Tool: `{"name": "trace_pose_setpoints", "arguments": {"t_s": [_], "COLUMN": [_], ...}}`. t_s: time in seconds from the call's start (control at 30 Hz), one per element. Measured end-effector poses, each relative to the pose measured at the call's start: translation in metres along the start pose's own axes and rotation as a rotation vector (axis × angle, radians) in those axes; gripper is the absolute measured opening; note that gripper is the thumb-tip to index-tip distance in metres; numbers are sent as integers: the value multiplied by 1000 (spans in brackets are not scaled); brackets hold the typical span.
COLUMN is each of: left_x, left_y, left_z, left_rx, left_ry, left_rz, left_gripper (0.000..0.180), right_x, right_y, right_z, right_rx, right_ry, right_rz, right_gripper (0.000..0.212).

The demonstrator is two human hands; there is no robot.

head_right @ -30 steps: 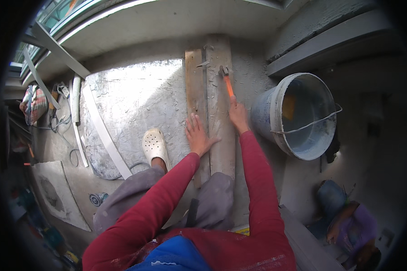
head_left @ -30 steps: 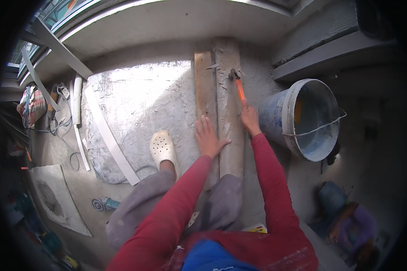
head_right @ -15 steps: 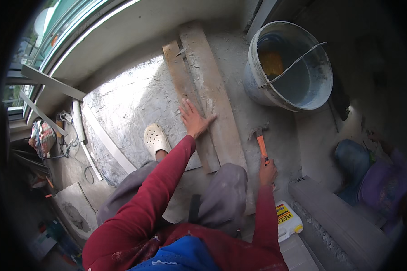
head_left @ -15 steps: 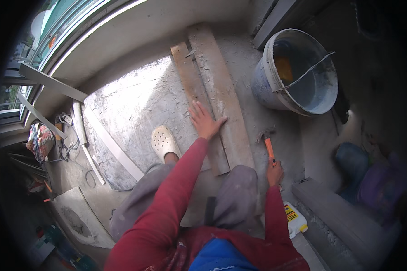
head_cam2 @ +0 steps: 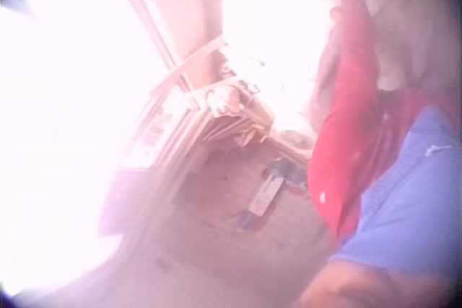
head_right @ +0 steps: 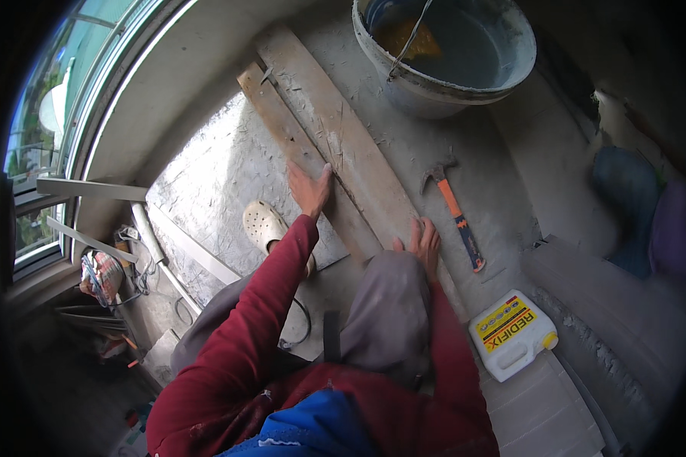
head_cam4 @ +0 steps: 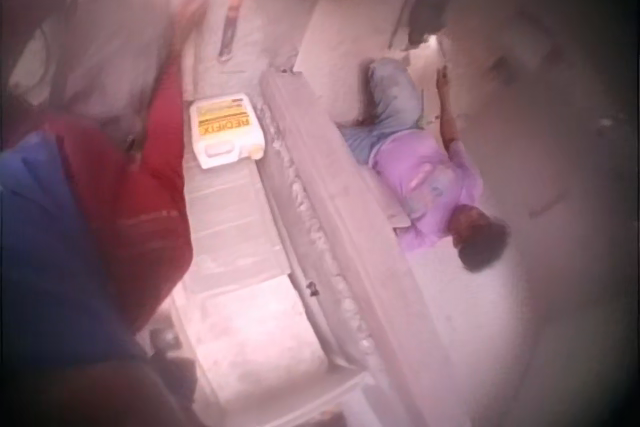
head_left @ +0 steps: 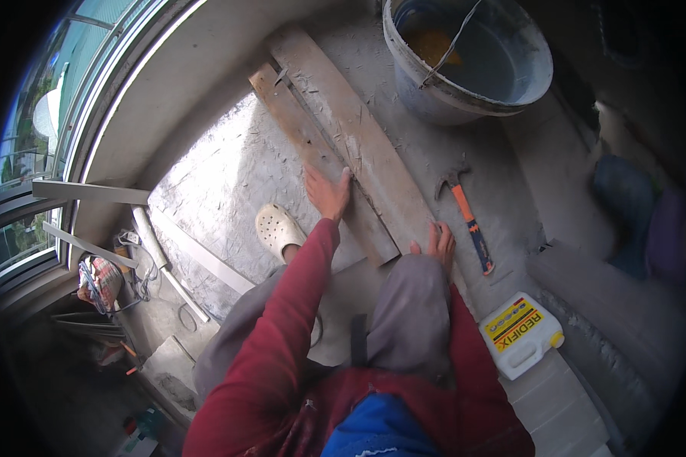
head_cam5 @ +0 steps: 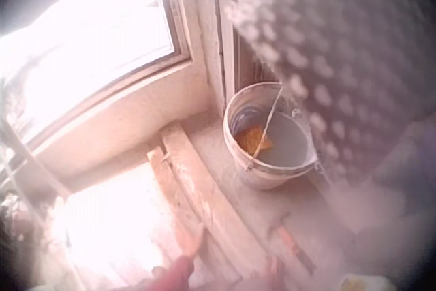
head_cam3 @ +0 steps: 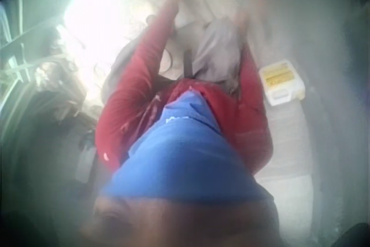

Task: The person uses an angle grinder to cut a metal strip placed on a wooden plank. They then use a hammer to tap the cut piece and reposition the metal strip for further work.

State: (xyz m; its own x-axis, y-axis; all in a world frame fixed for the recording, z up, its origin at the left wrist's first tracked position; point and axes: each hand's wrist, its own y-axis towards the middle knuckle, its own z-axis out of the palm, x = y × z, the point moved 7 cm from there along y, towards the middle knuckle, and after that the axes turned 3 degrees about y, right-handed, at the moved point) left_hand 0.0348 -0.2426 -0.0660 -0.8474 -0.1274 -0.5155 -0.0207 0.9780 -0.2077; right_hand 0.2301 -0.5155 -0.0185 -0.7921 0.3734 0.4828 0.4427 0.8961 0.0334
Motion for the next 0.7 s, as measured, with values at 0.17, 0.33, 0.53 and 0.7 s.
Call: {"name": "trace_pose_setpoints", "arguments": {"t_s": [0.17,0.33,0.53,0.7], "left_x": [-18,-38,-52,-67], "left_y": [128,269,331,336], "left_z": [-40,-59,-48,-59], "left_rx": [-200,-147,-112,-234], "left_ry": [40,217,371,572], "left_rz": [169,521,632,778], "left_gripper": [85,66,56,41], "right_x": [-2,2,27,51], "right_y": [11,13,6,-12], "right_z": [1,10,1,16], "right_rx": [-89,-60,-81,-21], "right_ry": [36,-73,-71,-113], "right_rz": [86,66,-146,-304], "right_gripper": [67,70,70,64]}}
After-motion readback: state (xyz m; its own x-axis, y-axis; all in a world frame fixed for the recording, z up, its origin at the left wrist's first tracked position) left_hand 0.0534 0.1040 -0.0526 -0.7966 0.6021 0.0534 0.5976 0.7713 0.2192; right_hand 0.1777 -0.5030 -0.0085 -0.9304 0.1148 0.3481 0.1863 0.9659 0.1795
